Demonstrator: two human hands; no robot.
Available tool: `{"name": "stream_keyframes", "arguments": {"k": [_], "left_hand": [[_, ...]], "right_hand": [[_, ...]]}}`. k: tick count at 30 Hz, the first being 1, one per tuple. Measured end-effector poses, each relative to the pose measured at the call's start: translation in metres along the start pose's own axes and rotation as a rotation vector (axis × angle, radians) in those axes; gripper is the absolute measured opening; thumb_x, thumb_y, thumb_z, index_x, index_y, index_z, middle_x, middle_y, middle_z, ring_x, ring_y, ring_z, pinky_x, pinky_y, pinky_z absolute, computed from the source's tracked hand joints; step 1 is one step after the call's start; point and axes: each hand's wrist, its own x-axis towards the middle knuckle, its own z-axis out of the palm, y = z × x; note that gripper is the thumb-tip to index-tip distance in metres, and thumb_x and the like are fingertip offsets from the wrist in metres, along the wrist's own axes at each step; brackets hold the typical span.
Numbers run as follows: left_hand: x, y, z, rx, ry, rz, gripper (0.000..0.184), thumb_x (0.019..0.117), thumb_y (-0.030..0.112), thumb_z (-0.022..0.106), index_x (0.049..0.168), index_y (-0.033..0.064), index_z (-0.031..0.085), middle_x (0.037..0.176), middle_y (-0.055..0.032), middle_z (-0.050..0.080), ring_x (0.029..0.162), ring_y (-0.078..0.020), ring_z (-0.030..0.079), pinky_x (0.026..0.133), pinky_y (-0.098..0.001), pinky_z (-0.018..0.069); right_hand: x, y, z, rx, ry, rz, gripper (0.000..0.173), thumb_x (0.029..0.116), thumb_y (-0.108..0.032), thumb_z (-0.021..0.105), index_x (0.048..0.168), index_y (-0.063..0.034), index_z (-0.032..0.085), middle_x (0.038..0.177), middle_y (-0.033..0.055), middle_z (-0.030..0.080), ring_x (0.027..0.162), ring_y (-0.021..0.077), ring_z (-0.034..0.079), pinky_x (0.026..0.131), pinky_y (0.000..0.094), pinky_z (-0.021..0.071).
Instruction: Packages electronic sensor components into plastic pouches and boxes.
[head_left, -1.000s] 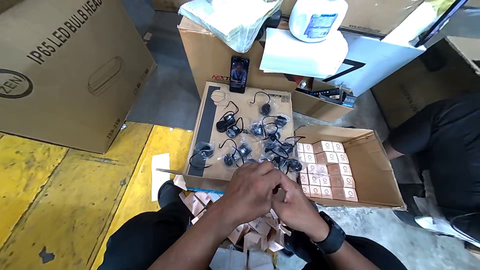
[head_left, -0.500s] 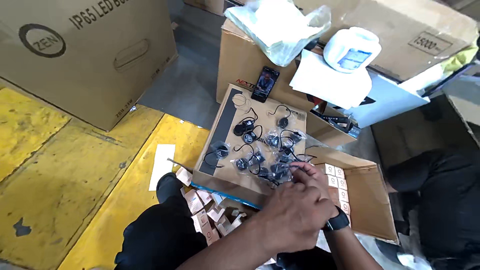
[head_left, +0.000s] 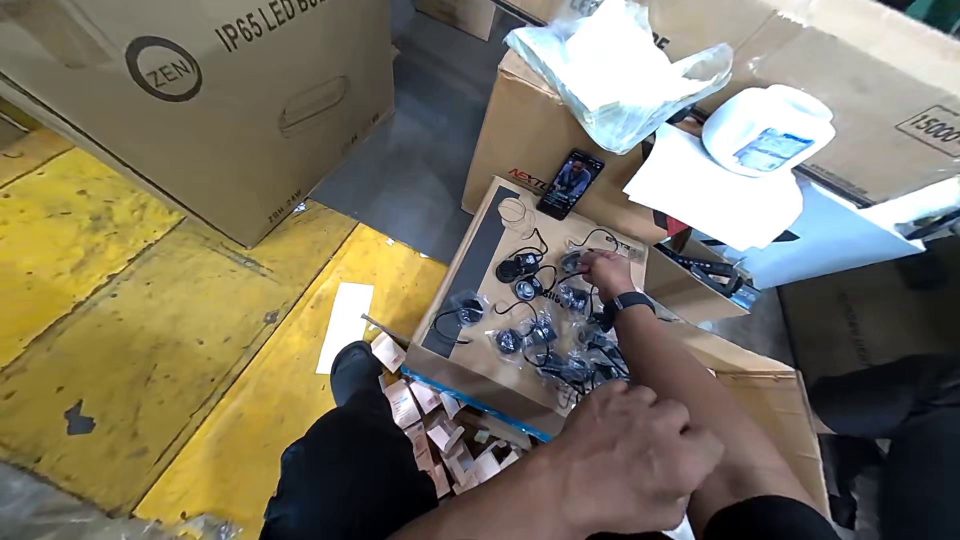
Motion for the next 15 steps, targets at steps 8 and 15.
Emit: {"name": "stream_keyframes", "arguments": {"k": [8,15], "left_hand": [[-0.004,-0.001,0.005,0.098,-0.027,-0.031,0.015,0.095,0.018,0.061,0.101,0.0149,0.075,0.098,-0.0037,0.074,0.096,-0.0221,0.071,0.084,-0.0438,0.0576],[-0.015,-0.021,0.003,0.22,-0.072,-0.018,0.021,0.0994,0.023,0.059,0.101,0.0103,0.075,0.094,-0.005,0.074,0.09,-0.0204,0.072,0.08,-0.042,0.0595]], "right_hand": [[-0.033,0.039,-0.133,-0.194,0.129,-0.254,0.034,0.1035,-0.02,0.059,0.128,0.0031,0.062,0.11,0.0205,0.069,0.093,0.0281,0.07,0.084,0.0483,0.0579],[-0.07,0.218,-0.261,-0.436,0.147,0.288,0.032,0.1029,-0.019,0.056,0.119,0.0057,0.067,0.115,0.0287,0.068,0.107,0.0429,0.066,0.096,0.0634,0.0497]]}}
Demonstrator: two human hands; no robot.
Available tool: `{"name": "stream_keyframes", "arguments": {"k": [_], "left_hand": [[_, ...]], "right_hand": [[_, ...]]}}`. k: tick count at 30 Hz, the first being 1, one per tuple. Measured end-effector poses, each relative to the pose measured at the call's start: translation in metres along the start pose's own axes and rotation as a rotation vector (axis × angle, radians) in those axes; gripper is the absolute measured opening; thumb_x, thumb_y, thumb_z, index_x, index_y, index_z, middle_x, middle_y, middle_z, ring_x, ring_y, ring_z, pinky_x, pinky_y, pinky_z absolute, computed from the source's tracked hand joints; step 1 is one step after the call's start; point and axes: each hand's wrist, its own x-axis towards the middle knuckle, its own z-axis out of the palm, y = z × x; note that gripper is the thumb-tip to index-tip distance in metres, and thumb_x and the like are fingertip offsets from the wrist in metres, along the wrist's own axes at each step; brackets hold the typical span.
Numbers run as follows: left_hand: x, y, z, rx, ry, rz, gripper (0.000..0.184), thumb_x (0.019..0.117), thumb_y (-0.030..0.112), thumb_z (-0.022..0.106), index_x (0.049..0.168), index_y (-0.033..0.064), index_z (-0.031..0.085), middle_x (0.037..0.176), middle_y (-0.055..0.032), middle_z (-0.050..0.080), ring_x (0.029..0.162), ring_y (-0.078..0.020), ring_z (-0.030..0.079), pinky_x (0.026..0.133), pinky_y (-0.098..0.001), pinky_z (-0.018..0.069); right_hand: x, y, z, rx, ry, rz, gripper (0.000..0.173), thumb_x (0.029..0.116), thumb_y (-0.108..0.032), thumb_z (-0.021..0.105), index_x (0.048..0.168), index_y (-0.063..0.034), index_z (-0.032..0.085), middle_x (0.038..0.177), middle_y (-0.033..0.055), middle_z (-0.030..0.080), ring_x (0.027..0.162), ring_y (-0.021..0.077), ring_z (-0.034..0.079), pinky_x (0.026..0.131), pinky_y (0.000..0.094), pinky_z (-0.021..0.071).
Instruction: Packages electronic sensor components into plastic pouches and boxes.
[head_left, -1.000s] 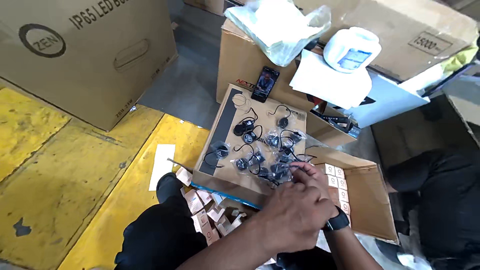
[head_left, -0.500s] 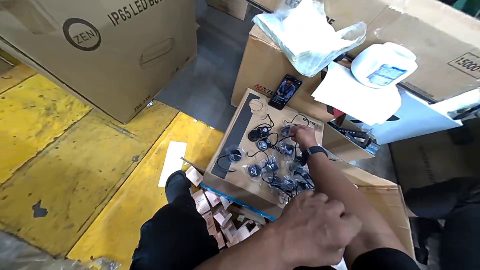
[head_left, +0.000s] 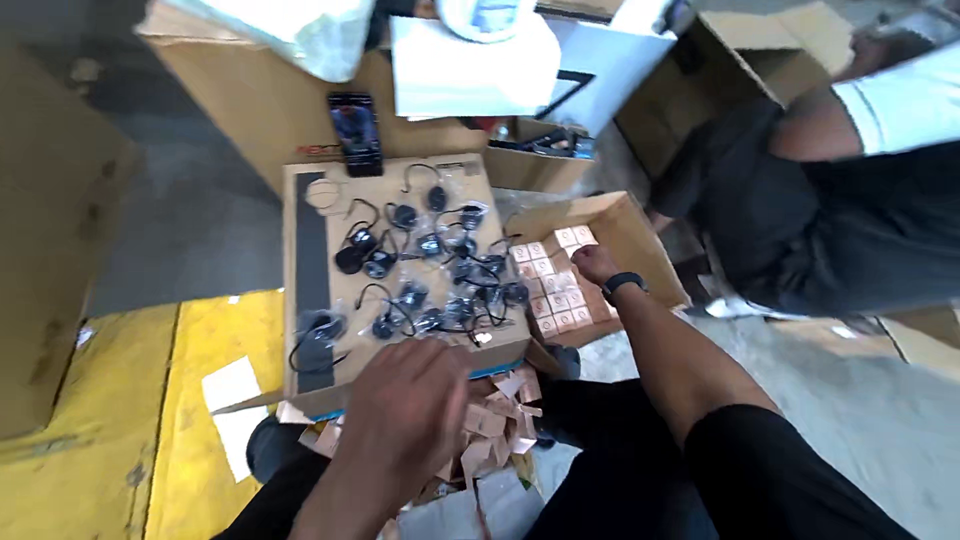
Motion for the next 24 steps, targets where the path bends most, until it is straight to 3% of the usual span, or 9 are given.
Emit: {"name": "stream_keyframes", "arguments": {"k": [4,7,9,12,16,17,20,22,24], "left_hand": [[0.004,-0.012,0.009,0.056,-0.055,0.001,0.023,0.0993,0.025,0.058,0.102,0.0098,0.075,0.095,-0.0044,0.074,0.09,-0.0191,0.072,0.079,-0.0414,0.059],[0.009,-0.017,0.012,0.09,-0.121,-0.034,0.024,0.0994,0.026,0.058,0.102,0.0092,0.075,0.095,-0.0057,0.075,0.09,-0.0205,0.071,0.08,-0.0419,0.0586],[0.013,-0.02,0.01,0.113,-0.199,-0.061,0.025,0.1003,0.026,0.058,0.103,0.0085,0.075,0.097,-0.0074,0.074,0.092,-0.022,0.071,0.081,-0.0431,0.0583],[0.017,-0.024,0.008,0.125,-0.274,-0.08,0.025,0.1001,0.023,0.059,0.104,0.0043,0.074,0.097,-0.0114,0.074,0.091,-0.0246,0.071,0.081,-0.0448,0.0577],[0.017,-0.031,0.006,0.131,-0.285,-0.094,0.023,0.0999,0.02,0.061,0.103,0.0005,0.072,0.095,-0.0135,0.073,0.09,-0.0245,0.071,0.083,-0.0441,0.0581],[0.016,-0.034,0.006,0.126,-0.285,-0.094,0.023,0.1,0.02,0.061,0.103,-0.0002,0.071,0.095,-0.014,0.073,0.089,-0.0243,0.071,0.083,-0.0435,0.0582],[0.013,-0.04,0.005,0.122,-0.289,-0.106,0.022,0.1004,0.019,0.06,0.102,-0.0008,0.071,0.092,-0.0148,0.072,0.087,-0.0245,0.07,0.081,-0.0424,0.0581],[0.013,-0.04,0.005,0.134,-0.295,-0.112,0.023,0.1003,0.02,0.06,0.102,-0.0001,0.072,0.092,-0.0141,0.071,0.087,-0.0241,0.07,0.08,-0.0424,0.0582],[0.013,-0.038,0.004,0.147,-0.289,-0.115,0.023,0.0999,0.021,0.061,0.103,0.0006,0.072,0.093,-0.013,0.072,0.087,-0.0232,0.07,0.081,-0.0431,0.0584]], "right_hand": [[0.038,0.079,0.034,-0.558,-0.371,0.062,0.033,0.099,-0.023,0.063,0.112,0.0071,0.071,0.12,0.0277,0.068,0.117,0.043,0.063,0.101,0.0643,0.0466],[0.035,0.056,0.047,-0.621,-0.494,-0.043,0.034,0.1,-0.022,0.063,0.113,0.008,0.071,0.125,0.0287,0.066,0.123,0.0449,0.06,0.105,0.065,0.0432],[0.041,0.045,0.068,-0.631,-0.518,-0.087,0.036,0.0962,-0.025,0.067,0.109,0.0078,0.072,0.12,0.0278,0.068,0.119,0.0452,0.061,0.101,0.0669,0.0447],[0.033,0.027,0.089,-0.738,-0.614,-0.027,0.044,0.096,-0.029,0.067,0.116,0.0108,0.068,0.127,0.0298,0.063,0.125,0.0459,0.057,0.104,0.066,0.0411],[0.008,0.017,0.083,-0.552,-0.5,0.208,0.053,0.0944,-0.018,0.069,0.136,0.0114,0.056,0.155,0.0346,0.036,0.145,0.0506,0.033,0.115,0.0653,0.0302],[-0.001,0.008,0.067,-0.517,-0.485,0.235,0.053,0.0976,-0.018,0.066,0.141,0.0096,0.052,0.155,0.0327,0.038,0.146,0.0476,0.035,0.116,0.0613,0.0307],[0.016,0.014,0.049,-0.508,-0.397,0.105,0.037,0.0977,-0.023,0.062,0.123,0.0046,0.067,0.132,0.0275,0.062,0.126,0.0451,0.057,0.103,0.0667,0.042],[0.035,0.014,0.036,-0.305,-0.208,0.071,0.034,0.096,-0.025,0.062,0.115,0.003,0.068,0.12,0.0276,0.067,0.116,0.0465,0.063,0.093,0.0702,0.047],[0.048,-0.003,0.018,0.008,-0.045,0.058,0.033,0.097,-0.027,0.061,0.11,0.0017,0.071,0.113,0.0261,0.07,0.11,0.0439,0.066,0.092,0.0683,0.0497]]}}
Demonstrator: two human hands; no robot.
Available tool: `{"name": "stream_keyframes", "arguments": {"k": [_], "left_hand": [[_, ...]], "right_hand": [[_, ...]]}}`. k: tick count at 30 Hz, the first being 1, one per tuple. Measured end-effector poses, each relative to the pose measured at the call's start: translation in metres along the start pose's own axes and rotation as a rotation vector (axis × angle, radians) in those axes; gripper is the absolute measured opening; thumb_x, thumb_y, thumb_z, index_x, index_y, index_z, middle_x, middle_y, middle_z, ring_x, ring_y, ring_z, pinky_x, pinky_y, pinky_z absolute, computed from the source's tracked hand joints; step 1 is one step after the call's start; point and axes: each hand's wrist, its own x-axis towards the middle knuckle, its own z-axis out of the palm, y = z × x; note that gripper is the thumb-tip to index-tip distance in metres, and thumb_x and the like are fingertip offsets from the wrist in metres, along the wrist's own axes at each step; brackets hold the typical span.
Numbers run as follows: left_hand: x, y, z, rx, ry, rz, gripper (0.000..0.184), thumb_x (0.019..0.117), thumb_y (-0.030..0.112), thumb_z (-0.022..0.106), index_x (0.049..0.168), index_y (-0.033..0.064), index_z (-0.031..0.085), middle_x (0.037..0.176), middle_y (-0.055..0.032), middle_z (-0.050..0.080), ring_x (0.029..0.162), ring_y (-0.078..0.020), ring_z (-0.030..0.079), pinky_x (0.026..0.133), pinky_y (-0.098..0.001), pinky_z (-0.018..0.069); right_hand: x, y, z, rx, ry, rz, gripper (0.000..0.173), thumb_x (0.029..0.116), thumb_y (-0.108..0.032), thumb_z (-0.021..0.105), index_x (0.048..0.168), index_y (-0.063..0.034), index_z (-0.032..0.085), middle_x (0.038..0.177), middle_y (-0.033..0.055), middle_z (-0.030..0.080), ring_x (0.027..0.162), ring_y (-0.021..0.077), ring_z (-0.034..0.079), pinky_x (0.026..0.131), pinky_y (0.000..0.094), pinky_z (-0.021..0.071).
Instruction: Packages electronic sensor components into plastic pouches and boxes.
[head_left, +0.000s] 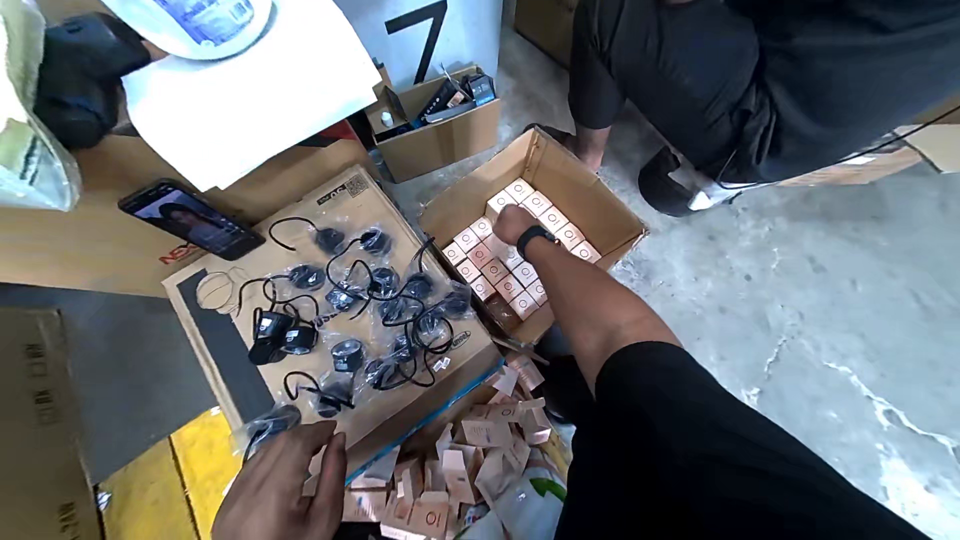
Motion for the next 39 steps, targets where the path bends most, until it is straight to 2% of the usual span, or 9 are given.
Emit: {"name": "stream_keyframes", "arguments": {"k": [4,8,13,16,20,24,31,36,39], "left_hand": [[-0.004,0.006,0.001,-0.005,0.081,-0.019,0.025,0.0987,0.026,0.061,0.102,0.0051,0.074,0.094,-0.008,0.073,0.089,-0.0197,0.07,0.081,-0.0426,0.0586],[-0.004,0.006,0.004,-0.158,0.245,-0.087,0.023,0.0964,0.027,0.064,0.103,0.0083,0.075,0.096,-0.0018,0.073,0.089,-0.0109,0.07,0.081,-0.0339,0.061],[0.0,0.023,-0.008,-0.55,0.429,-0.185,0.073,0.0919,0.037,0.076,0.145,-0.002,0.045,0.127,-0.0122,0.065,0.094,-0.0154,0.068,0.08,-0.0324,0.0605],[-0.002,0.033,-0.009,-0.698,0.483,-0.184,0.094,0.0826,0.051,0.082,0.149,0.0001,0.039,0.136,-0.0143,0.059,0.103,-0.018,0.067,0.083,-0.0339,0.0604],[-0.006,0.03,-0.005,-0.215,0.342,-0.118,0.045,0.0901,0.046,0.075,0.117,0.0101,0.074,0.126,-0.0128,0.069,0.114,-0.0278,0.067,0.093,-0.0494,0.0563],[-0.005,0.028,0.007,0.0,0.314,-0.129,0.02,0.0965,0.028,0.06,0.092,0.0147,0.075,0.1,-0.0011,0.075,0.098,-0.0204,0.071,0.088,-0.0459,0.0558],[-0.002,0.03,0.005,-0.019,0.282,-0.274,0.022,0.0955,0.029,0.059,0.09,0.0118,0.073,0.084,-0.0038,0.071,0.082,-0.0213,0.07,0.076,-0.0447,0.0557],[-0.001,0.034,0.006,0.109,0.244,-0.267,0.016,0.0934,0.023,0.061,0.087,0.012,0.07,0.08,-0.005,0.068,0.079,-0.0243,0.069,0.071,-0.0432,0.0555],[-0.001,0.036,-0.004,0.111,0.177,-0.324,0.013,0.0923,0.02,0.062,0.09,0.0108,0.07,0.082,-0.0072,0.069,0.081,-0.0265,0.07,0.073,-0.0453,0.0547]], "right_hand": [[-0.017,-0.072,-0.05,0.555,0.2,-0.207,0.02,0.0908,-0.014,0.067,0.106,-0.0017,0.073,0.094,0.0154,0.072,0.086,0.0284,0.07,0.08,0.0525,0.0568],[-0.109,-0.169,-0.094,0.892,0.017,-0.577,0.016,0.092,-0.001,0.065,0.108,0.0005,0.066,0.084,0.0064,0.069,0.066,0.0123,0.063,0.062,0.0293,0.0557],[-0.254,-0.184,-0.061,0.994,-0.343,-0.748,0.015,0.1021,-0.01,0.055,0.114,-0.0068,0.062,0.089,0.0087,0.069,0.067,0.014,0.065,0.059,0.0286,0.057],[-0.293,-0.159,-0.016,1.022,-0.414,-0.603,0.018,0.0996,-0.014,0.059,0.116,-0.0071,0.065,0.095,0.0106,0.07,0.075,0.0169,0.068,0.067,0.0335,0.0599],[-0.285,-0.119,0.042,1.266,-0.554,-0.483,0.027,0.0901,-0.006,0.07,0.114,0.0058,0.067,0.093,0.0159,0.071,0.077,0.0187,0.07,0.074,0.0356,0.062],[-0.278,-0.119,0.059,1.131,-0.464,-0.459,0.036,0.0829,0.003,0.075,0.117,0.0052,0.064,0.099,0.0145,0.07,0.081,0.0191,0.069,0.076,0.0357,0.0617],[-0.284,-0.141,0.071,0.782,-0.416,-0.634,0.077,0.0818,-0.001,0.078,0.149,0.0029,0.041,0.097,0.0115,0.07,0.075,0.0198,0.068,0.069,0.0345,0.0612],[-0.287,-0.134,0.075,0.523,-0.287,-0.716,0.075,0.0859,-0.005,0.068,0.154,-0.0039,0.038,0.094,0.0027,0.068,0.07,0.0118,0.065,0.063,0.0282,0.0575],[-0.276,-0.131,0.064,0.587,-0.471,-0.759,0.072,0.0867,-0.007,0.07,0.151,0.0003,0.04,0.101,0.0065,0.069,0.078,0.0154,0.067,0.069,0.0319,0.0589]]}}
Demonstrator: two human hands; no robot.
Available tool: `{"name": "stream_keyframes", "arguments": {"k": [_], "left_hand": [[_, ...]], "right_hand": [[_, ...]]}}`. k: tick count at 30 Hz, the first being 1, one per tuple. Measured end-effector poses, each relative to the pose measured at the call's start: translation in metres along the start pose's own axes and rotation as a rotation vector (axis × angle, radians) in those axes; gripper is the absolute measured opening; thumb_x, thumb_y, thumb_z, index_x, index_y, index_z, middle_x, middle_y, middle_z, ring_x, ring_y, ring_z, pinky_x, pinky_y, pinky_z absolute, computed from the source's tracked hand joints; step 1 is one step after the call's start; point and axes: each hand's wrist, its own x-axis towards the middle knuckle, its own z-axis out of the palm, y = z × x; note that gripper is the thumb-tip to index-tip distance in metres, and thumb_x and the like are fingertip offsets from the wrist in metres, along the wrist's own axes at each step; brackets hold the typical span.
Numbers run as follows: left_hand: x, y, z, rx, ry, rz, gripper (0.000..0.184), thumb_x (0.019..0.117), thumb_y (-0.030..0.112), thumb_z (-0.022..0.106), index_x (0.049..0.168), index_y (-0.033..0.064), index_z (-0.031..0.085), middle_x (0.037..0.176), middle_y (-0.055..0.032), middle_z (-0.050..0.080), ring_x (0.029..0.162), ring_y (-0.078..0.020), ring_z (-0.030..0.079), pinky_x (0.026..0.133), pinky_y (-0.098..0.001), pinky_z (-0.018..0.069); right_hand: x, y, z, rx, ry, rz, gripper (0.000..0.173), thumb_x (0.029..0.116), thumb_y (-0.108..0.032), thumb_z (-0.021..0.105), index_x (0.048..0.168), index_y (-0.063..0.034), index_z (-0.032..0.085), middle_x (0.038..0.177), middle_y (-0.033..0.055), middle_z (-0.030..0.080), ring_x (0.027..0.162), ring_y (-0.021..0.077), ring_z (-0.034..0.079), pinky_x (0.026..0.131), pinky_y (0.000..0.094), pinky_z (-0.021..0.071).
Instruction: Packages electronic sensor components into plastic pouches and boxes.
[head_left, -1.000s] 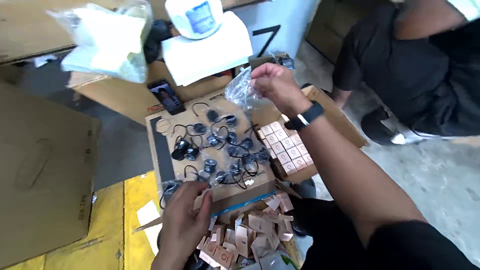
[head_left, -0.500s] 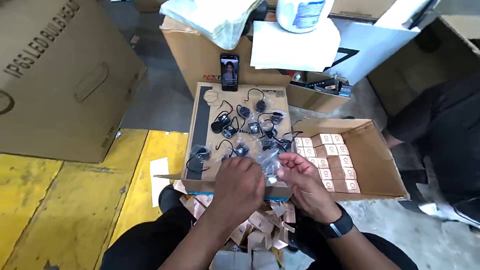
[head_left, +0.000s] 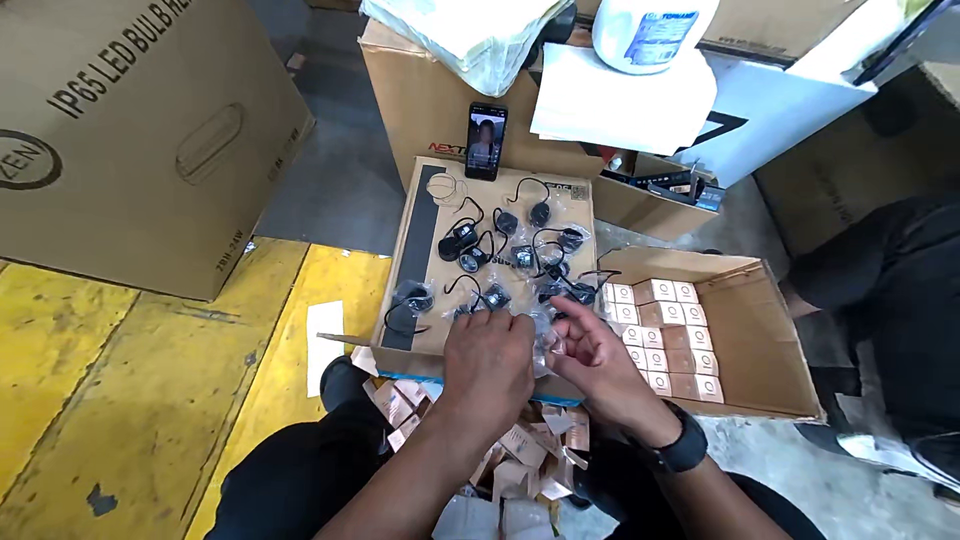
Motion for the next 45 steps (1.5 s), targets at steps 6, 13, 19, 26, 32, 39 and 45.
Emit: {"name": "stream_keyframes", "arguments": {"k": [6,13,19,26,32,39,45], "left_hand": [[-0.004,0.008,-0.019,-0.163,-0.603,0.002,0.027,0.0925,0.012,0.064,0.118,0.008,0.07,0.108,-0.0181,0.072,0.106,-0.0399,0.067,0.09,-0.0626,0.0499],[-0.014,0.013,-0.029,-0.184,-0.812,0.117,0.017,0.0902,0.007,0.066,0.106,0.0029,0.068,0.107,-0.0189,0.07,0.105,-0.0404,0.065,0.087,-0.0625,0.0485],[-0.017,0.008,-0.038,-0.232,-0.792,0.14,0.014,0.0905,0.009,0.067,0.103,0.0013,0.068,0.104,-0.0193,0.071,0.104,-0.0404,0.066,0.086,-0.0628,0.0479],[-0.018,0.005,-0.041,-0.273,-0.764,0.138,0.011,0.0906,0.008,0.068,0.098,0.0003,0.067,0.1,-0.0192,0.071,0.101,-0.0402,0.066,0.085,-0.063,0.0485],[-0.015,0.006,-0.039,-0.297,-0.604,0.123,0.01,0.0923,0.008,0.064,0.096,-0.0002,0.068,0.096,-0.0194,0.071,0.098,-0.0396,0.068,0.083,-0.061,0.0504],[-0.004,0.0,-0.026,-0.254,-0.477,-0.002,0.016,0.0955,0.016,0.061,0.102,0.0043,0.069,0.094,-0.0172,0.072,0.095,-0.0388,0.07,0.08,-0.0612,0.0519],[0.015,-0.003,-0.014,-0.148,-0.348,-0.168,0.023,0.0986,0.024,0.054,0.102,0.0081,0.07,0.089,-0.0134,0.072,0.089,-0.0337,0.071,0.077,-0.0571,0.0545]], "right_hand": [[0.026,0.018,-0.01,-0.197,0.167,-0.003,0.032,0.0986,-0.008,0.056,0.128,0.0018,0.064,0.108,0.0103,0.072,0.09,0.0168,0.071,0.081,0.0334,0.0605],[0.146,0.011,0.042,-1.06,-0.049,-0.066,0.037,0.1016,-0.022,0.057,0.135,-0.0068,0.064,0.122,0.019,0.066,0.11,0.035,0.066,0.094,0.0566,0.0539],[0.237,0.007,0.092,-1.637,-0.263,-0.183,0.041,0.0847,-0.002,0.074,0.125,0.0008,0.067,0.138,0.025,0.055,0.127,0.046,0.051,0.102,0.0622,0.0431],[0.23,-0.022,0.098,-1.275,-0.155,-0.367,0.023,0.1006,-0.011,0.056,0.111,0.0011,0.072,0.12,0.0203,0.069,0.126,0.0384,0.058,0.108,0.0586,0.042],[0.112,-0.065,0.024,-0.39,0.103,-0.222,0.03,0.1048,-0.021,0.047,0.115,-0.0005,0.066,0.092,0.0083,0.071,0.081,0.0186,0.069,0.078,0.0422,0.059],[-0.015,-0.028,-0.058,0.219,0.336,-0.096,0.024,0.0983,-0.015,0.048,0.095,-0.0116,0.072,0.052,-0.0111,0.043,0.043,0.0003,0.039,0.043,0.0189,0.0364],[-0.028,-0.031,-0.068,0.689,0.141,-0.032,0.024,0.1017,-0.016,0.048,0.106,-0.0062,0.069,0.056,-0.0087,0.046,0.042,0.0002,0.04,0.041,0.0163,0.0368]]}}
